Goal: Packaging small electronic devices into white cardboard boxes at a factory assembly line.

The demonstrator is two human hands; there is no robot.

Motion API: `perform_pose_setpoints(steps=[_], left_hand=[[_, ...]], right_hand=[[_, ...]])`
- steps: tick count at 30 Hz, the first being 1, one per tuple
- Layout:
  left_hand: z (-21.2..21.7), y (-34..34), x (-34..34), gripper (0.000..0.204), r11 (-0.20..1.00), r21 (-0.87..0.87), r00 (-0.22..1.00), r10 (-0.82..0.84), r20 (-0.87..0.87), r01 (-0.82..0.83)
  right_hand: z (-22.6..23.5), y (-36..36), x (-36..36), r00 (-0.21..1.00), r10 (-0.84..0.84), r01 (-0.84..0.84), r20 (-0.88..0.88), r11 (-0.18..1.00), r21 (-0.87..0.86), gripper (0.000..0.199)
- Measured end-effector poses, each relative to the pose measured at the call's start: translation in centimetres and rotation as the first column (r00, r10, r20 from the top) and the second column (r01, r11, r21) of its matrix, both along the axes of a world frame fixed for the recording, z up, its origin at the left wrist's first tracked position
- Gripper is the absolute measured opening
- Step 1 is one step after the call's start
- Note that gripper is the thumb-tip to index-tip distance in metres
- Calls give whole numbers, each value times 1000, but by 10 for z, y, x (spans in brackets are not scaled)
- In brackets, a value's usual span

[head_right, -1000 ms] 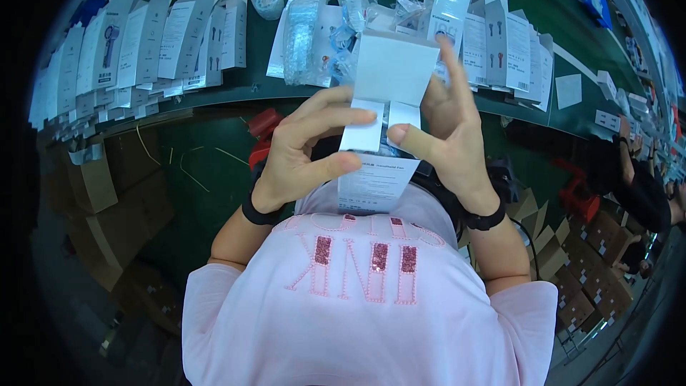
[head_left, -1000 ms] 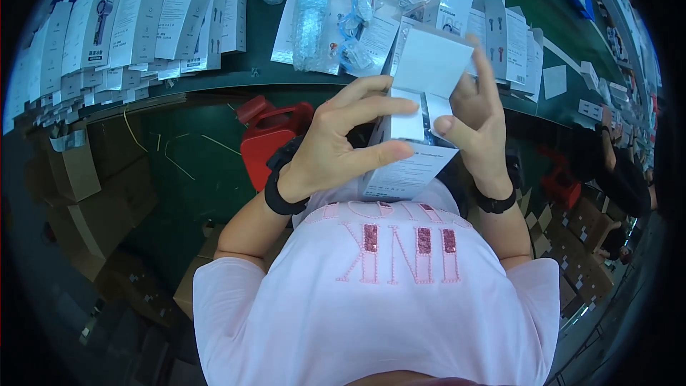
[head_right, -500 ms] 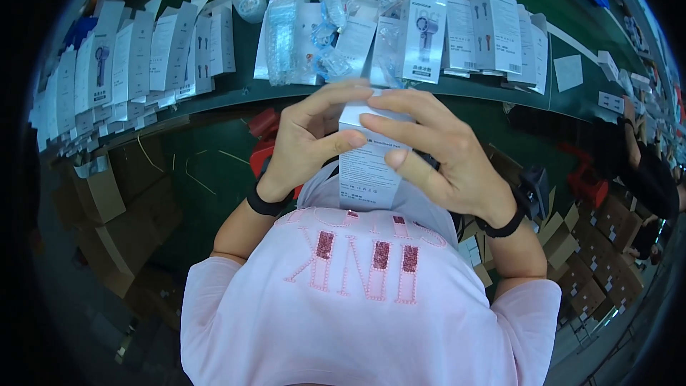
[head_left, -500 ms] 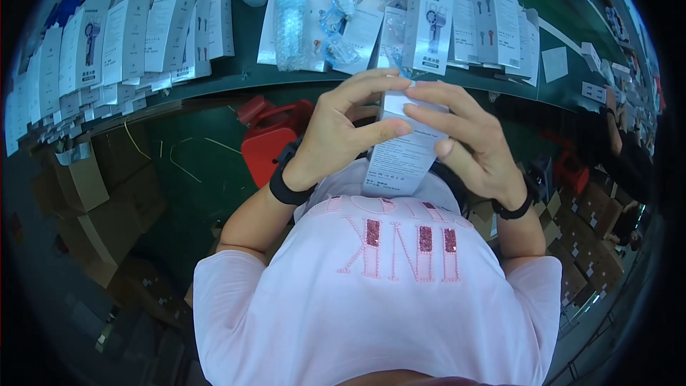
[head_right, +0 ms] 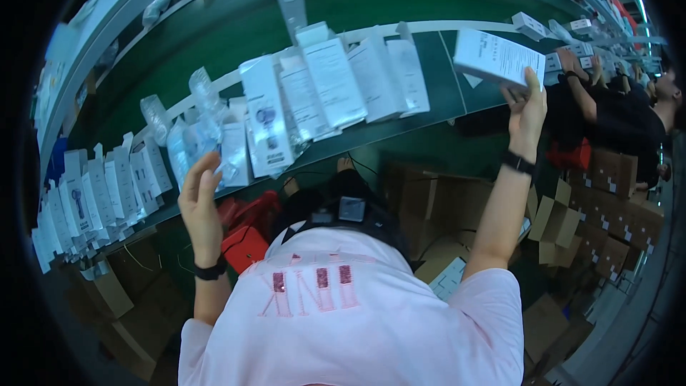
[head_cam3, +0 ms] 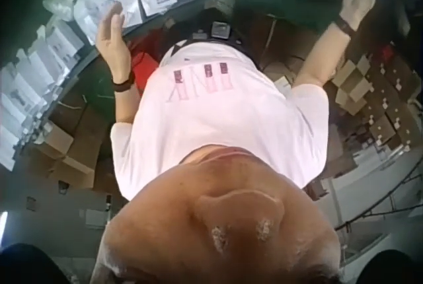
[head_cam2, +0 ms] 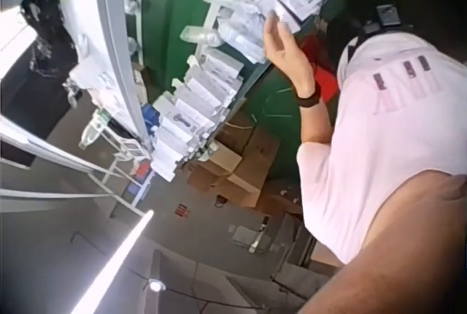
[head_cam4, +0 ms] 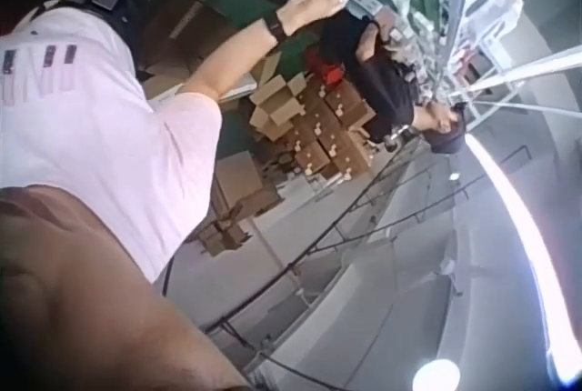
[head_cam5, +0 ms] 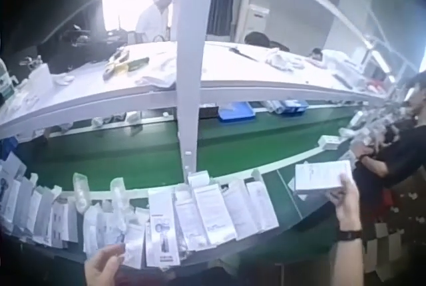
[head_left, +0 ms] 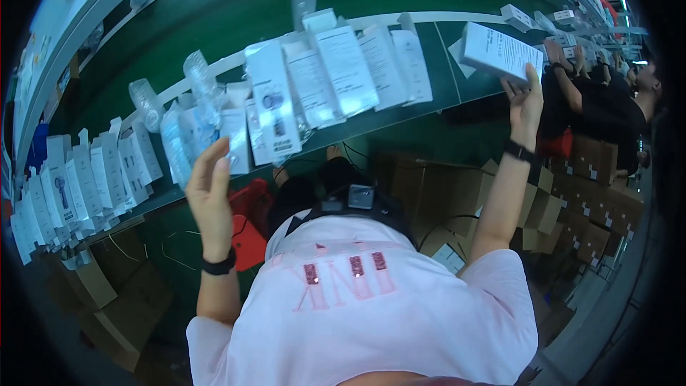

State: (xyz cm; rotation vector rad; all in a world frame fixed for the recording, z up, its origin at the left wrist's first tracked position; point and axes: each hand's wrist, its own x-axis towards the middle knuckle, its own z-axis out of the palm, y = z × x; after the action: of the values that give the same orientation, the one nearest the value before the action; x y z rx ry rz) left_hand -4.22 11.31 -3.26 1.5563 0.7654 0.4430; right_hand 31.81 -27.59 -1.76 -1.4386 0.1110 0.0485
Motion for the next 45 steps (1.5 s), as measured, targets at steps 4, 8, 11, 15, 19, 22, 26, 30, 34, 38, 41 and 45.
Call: perform_pose_setpoints(steps=[4,8,11,15,19,22,26,30,34,38,41,45], left_hand=[[12,-18,10,30,986,-90,988,132,-87,-139],[16,-42,35,30,999,24,987,47,-154,-44],[19,-56,65,34,1000,-20,993,-20,-116,18],[2,-84,113,66,993,-24,987,-114,-116,112],[-60,-93,165,112,894,367,930,-125,-345,256],[-81,-92,199,121,954,201,949,-166,-270,224],[-81,-100,196,87,938,322,982,-75,-172,128],[-59,-121,142,105,882,472,989,-68,129,-1],[-45,-129,128,111,869,470,856,-118,504,-157],[-48,-118,109,71,782,589,855,-152,495,-202],[-47,-107,91,71,741,642,871,-168,462,-198],[-38,-99,67,82,659,717,911,-116,395,-227]], right_hand=[[-95,-39,115,896,-443,429,10,861,-272,60],[-185,-42,178,930,-245,267,-274,963,43,66],[-228,-58,203,900,-333,213,-280,899,-383,64],[-192,13,172,902,62,301,426,618,-727,63],[-72,167,28,574,756,-244,315,524,-816,46],[-62,215,8,407,856,-421,318,485,-767,37],[-52,225,-9,321,944,-585,77,261,-768,27],[41,191,-60,152,935,-472,319,353,-808,21],[63,156,-92,53,889,-366,455,441,-820,30],[71,166,-91,-222,827,-346,516,428,-835,29],[76,173,-102,-260,812,-344,522,428,-836,29],[71,188,-123,-234,800,-425,553,427,-798,29]])
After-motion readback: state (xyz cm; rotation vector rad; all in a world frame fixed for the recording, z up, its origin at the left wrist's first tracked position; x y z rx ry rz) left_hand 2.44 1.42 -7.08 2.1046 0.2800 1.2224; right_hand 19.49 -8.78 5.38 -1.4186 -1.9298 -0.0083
